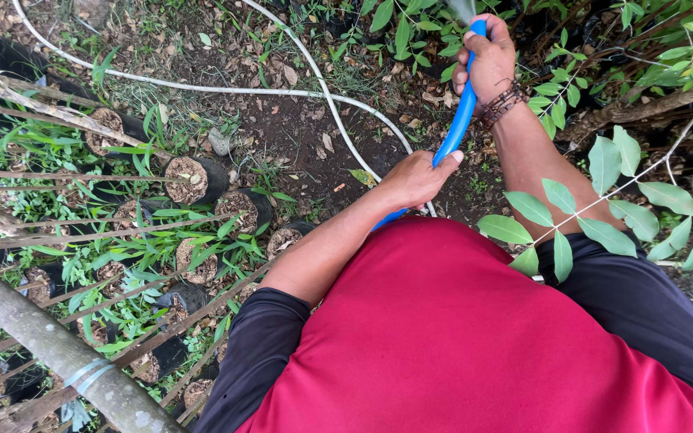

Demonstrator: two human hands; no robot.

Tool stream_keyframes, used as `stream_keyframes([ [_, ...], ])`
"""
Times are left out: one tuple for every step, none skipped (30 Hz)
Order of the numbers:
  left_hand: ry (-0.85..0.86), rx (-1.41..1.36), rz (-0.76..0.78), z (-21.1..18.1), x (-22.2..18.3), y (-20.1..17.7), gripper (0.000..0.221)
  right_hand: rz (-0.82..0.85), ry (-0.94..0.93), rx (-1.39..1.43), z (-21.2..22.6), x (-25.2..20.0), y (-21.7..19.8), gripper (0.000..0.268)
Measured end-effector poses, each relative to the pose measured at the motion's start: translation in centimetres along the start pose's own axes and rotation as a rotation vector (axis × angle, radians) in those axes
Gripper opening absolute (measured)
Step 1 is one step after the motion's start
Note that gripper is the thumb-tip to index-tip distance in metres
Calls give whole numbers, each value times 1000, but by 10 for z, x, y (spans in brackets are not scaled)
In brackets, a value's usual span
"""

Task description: The person waters a nursery of potted saplings using a blue hose nozzle. They systematically move the water stream across rows of black plastic bags containing young plants, ensuring the soil and foliage are thoroughly wetted.

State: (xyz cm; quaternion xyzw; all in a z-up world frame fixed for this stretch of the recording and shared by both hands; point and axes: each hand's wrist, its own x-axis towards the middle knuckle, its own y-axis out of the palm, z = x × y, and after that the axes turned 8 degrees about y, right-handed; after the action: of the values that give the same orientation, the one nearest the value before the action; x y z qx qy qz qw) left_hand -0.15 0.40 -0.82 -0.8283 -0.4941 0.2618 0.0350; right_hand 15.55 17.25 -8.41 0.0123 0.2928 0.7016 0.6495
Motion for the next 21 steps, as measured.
stream_keyframes([
  [-3, -1, -2, 0, 0, 0, 69, 11, -11, 6, 0, 0, 0, 21],
  [-6, -2, -3, 1, 1, 0, 69, 10, -3, 4, 0, 0, 0, 21],
  [4, -3, 0, 2, 1, 1, 69, 9, 3, 3, 0, 1, 1, 21],
  [13, -5, 3, 2, 0, 1, 69, 8, 9, 1, 0, 2, 1, 21],
  [21, -7, 7, 3, 1, 2, 69, 17, 0, 5, 0, 2, 1, 21],
  [13, 2, 7, 3, 1, 1, 69, 26, -8, 10, -1, 3, 1, 22],
  [3, 9, 8, 3, 2, 1, 70, 36, -16, 13, -2, 3, 0, 22],
  [-6, 16, 9, 4, 2, 1, 71, 21, -6, 8, -3, 3, 0, 21],
  [2, 17, 8, 4, 2, 1, 70, 6, 3, 2, -4, 4, 0, 20],
  [10, 18, 6, 4, 1, 1, 70, -9, 11, -5, -4, 4, 0, 19],
  [17, 18, 2, 4, 1, 1, 69, -39, 10, -24, -5, 6, 0, 19],
  [10, 13, -3, 4, 1, 1, 69, -68, 10, -43, -6, 7, -1, 19],
  [3, 7, -6, 4, 1, 1, 70, -101, 10, -62, -7, 9, -2, 19],
  [-4, 0, -8, 4, 2, 0, 70, -139, 6, -75, -8, 10, -2, 19],
  [-12, -3, -11, 4, 2, 0, 69, -177, 2, -88, -10, 11, -3, 19],
  [-20, -7, -15, 4, 2, -1, 69, -214, -2, -101, -12, 12, -3, 19],
  [-28, -10, -18, 5, 2, -1, 69, -215, -11, -104, -13, 14, -3, 20],
  [-29, -14, -18, 5, 2, -1, 69, -216, -19, -108, -13, 15, -4, 21],
  [-28, -17, -19, 6, 2, 0, 69, -217, -29, -110, -13, 15, -4, 21],
  [-28, -19, -19, 6, 3, 0, 69, -214, -33, -110, -13, 15, -3, 21],
  [-29, -27, -14, 7, 3, 0, 69, -212, -36, -110, -13, 14, -3, 21],
])
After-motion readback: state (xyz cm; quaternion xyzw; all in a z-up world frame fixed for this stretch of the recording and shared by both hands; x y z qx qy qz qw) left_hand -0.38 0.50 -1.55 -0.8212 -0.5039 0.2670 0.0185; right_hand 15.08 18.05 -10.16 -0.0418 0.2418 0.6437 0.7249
